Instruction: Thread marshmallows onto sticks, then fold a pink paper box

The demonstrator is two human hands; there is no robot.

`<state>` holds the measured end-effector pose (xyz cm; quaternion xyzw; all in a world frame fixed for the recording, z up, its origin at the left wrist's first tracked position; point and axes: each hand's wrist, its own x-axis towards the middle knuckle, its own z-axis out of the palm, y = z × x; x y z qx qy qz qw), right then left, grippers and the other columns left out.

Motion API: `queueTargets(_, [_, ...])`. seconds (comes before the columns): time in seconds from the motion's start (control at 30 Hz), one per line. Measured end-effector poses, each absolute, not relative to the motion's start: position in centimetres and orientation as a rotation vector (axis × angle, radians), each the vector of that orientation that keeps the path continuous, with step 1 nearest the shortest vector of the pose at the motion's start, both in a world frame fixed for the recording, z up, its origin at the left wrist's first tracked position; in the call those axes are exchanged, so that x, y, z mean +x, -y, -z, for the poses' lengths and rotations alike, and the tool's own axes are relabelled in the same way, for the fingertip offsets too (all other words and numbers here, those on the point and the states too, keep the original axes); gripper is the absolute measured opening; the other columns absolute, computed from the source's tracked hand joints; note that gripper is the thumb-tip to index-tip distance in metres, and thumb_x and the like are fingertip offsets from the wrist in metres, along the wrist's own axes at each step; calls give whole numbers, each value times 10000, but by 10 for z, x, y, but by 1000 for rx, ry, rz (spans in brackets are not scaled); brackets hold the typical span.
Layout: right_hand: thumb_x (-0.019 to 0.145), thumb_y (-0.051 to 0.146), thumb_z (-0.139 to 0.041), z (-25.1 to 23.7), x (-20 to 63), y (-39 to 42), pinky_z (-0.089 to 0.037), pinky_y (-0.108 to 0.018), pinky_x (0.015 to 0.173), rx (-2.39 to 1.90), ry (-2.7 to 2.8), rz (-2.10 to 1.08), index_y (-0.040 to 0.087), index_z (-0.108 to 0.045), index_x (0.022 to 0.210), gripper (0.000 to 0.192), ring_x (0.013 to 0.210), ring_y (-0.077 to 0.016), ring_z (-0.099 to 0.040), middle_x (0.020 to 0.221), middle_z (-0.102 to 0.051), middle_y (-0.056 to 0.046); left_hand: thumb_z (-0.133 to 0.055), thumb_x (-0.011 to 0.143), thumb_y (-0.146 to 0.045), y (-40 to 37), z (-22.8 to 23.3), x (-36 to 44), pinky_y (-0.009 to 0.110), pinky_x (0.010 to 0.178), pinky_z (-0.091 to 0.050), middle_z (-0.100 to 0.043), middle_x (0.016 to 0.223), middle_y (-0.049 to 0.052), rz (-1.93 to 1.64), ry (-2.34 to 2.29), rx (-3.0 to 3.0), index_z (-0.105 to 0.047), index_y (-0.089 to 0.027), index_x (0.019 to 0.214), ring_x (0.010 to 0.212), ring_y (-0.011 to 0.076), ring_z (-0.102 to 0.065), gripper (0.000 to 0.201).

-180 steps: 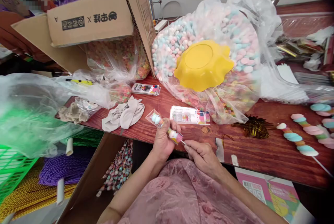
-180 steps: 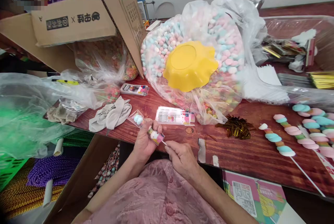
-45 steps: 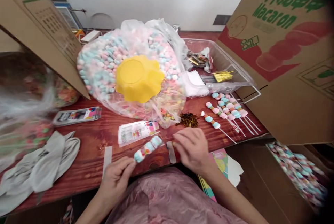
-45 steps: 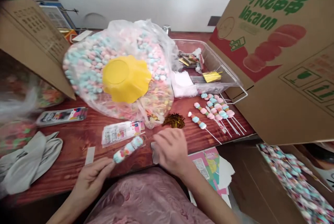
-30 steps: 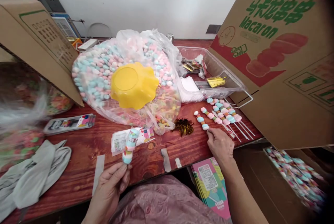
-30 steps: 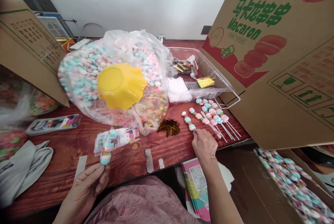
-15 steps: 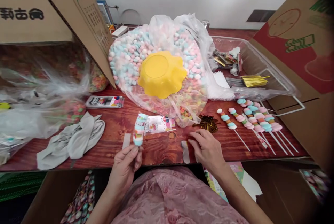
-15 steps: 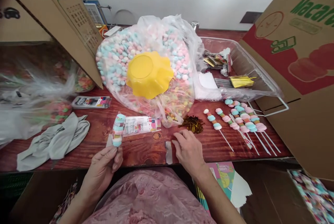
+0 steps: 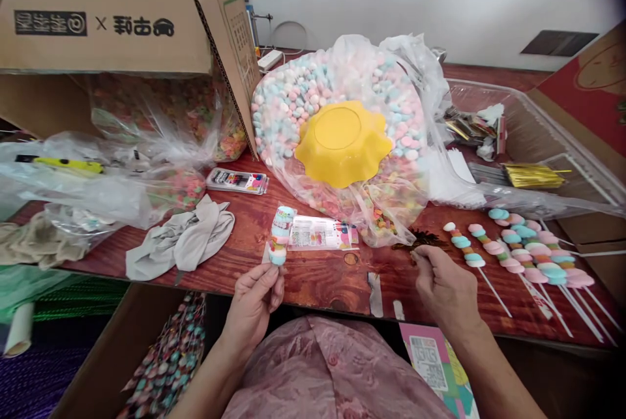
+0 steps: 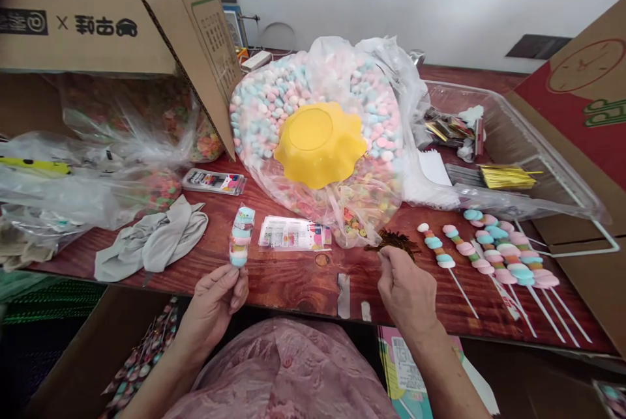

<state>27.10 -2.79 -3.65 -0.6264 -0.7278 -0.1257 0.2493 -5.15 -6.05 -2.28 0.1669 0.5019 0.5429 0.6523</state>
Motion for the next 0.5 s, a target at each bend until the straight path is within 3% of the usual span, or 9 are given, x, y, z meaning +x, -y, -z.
queueTargets(0.17, [935,250,-466,24,254,38,-446,-243,570,-1552,1927,165,209,-601,851,164,594,-138,-631,723,-686,-9,-844,639,-373,57,16,-43,175,416,-256,-544,544,-32,-1138,-1005,365,-674,-112,767,440,45,-423,337])
queueTargets(0.33, [944,251,-463,35,248,45,-460,-263,654,-1611,2083,7,206,-640,900,188,765,-156,-647,889,-685,-47,-829,661,-360,63,19,-39,175,430,-271,-529,553,-37,-1110,-980,328,-654,-111,787,455,45,-417,330])
queueTargets(0.5, [934,249,-485,54,256,41,-420,-265,658,-1739,2185,119,195,-668,898,194,782,-156,-618,879,-665,-41,-825,665,-351,66,23,-41,176,430,-266,-527,555,-37,-1109,-1023,336,-649,-113,785,459,48,-416,319])
